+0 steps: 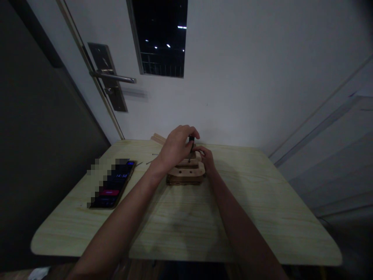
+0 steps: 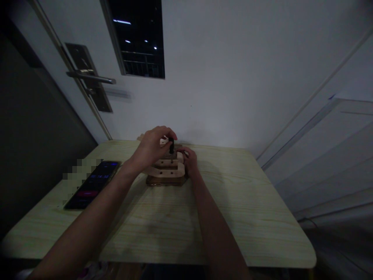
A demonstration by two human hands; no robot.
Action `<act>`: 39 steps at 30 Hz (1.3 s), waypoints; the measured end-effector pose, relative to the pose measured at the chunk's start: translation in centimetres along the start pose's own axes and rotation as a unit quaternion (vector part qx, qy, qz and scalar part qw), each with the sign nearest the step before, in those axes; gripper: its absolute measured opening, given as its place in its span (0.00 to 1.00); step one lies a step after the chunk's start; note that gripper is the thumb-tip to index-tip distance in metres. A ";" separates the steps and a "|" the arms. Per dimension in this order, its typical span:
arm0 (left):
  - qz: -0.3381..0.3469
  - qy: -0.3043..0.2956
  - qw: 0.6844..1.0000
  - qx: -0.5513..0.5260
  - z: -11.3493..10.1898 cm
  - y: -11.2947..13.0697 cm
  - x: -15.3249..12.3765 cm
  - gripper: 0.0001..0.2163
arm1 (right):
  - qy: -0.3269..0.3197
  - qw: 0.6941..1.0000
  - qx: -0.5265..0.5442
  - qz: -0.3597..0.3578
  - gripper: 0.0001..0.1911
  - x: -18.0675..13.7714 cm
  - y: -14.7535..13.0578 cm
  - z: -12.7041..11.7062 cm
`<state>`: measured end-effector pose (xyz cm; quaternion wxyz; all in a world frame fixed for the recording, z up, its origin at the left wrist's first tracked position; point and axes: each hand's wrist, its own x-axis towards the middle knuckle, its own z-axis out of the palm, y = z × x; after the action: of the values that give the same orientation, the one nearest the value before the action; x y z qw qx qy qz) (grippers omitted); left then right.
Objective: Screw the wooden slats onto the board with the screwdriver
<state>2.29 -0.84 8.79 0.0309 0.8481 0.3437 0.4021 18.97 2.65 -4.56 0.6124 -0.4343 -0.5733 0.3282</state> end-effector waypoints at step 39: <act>-0.112 0.018 0.988 -0.109 1.1 0.1 -0.2 0.05 | 0.004 1.000 -0.012 0.012 0.08 -0.2 -0.8 0.2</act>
<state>3.07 -0.80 7.99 0.1619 0.7885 0.3916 0.4458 18.65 2.15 -3.89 0.6054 -0.4502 -0.5691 0.3269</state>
